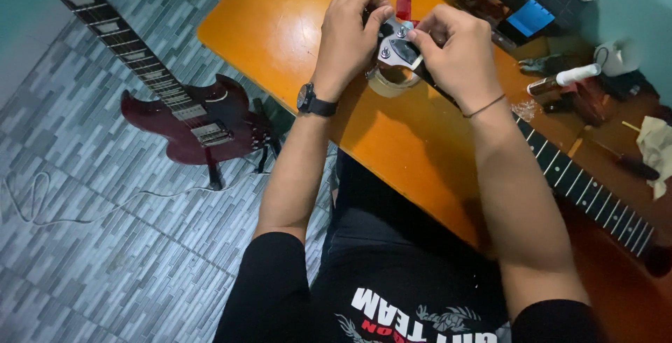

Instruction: The person is restringing a guitar neck, threading strings through tuning pegs and adjusting them on a workbench.

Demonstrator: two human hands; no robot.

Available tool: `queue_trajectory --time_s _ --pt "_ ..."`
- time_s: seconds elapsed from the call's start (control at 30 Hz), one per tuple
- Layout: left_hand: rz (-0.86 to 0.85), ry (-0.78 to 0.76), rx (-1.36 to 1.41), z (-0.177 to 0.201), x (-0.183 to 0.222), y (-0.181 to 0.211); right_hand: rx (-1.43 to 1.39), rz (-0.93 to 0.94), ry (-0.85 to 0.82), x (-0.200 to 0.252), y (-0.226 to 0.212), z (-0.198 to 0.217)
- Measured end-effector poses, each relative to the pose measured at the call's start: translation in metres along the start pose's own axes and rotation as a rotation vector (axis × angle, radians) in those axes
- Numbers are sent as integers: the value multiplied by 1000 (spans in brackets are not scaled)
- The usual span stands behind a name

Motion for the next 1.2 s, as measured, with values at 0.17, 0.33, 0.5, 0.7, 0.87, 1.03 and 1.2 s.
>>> queue_trajectory --time_s 0.17,0.33,0.5,0.7,0.87,1.03,1.2 --pt "21 -2 -84 -4 0 -1 -111 -55 2 -6 4 -1" --pt "-1 -42 -145 -10 2 1 -57 -97 9 -8 10 -6" --pt "25 -18 -20 -6 3 18 -46 -82 -9 -6 8 -6" --pt "26 -128 58 -2 -6 17 -123 -66 -27 -5 11 -8" --pt "-94 -129 -45 -8 -14 17 -119 -146 8 -3 13 -6" --pt "-167 -130 -155 -10 -8 15 -110 -124 43 -3 10 -3" --pt "-184 -113 -120 -5 -4 21 -49 -124 17 1 12 -3"
Point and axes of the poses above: each hand's wrist, its own x-axis away from the middle knuckle, its own z-axis out of the back of the hand, y = z × x, the point moved 6 cm from there along -x, towards the middle knuckle, and after that the axes turned 4 degrees about x, right-handed, at the moved point
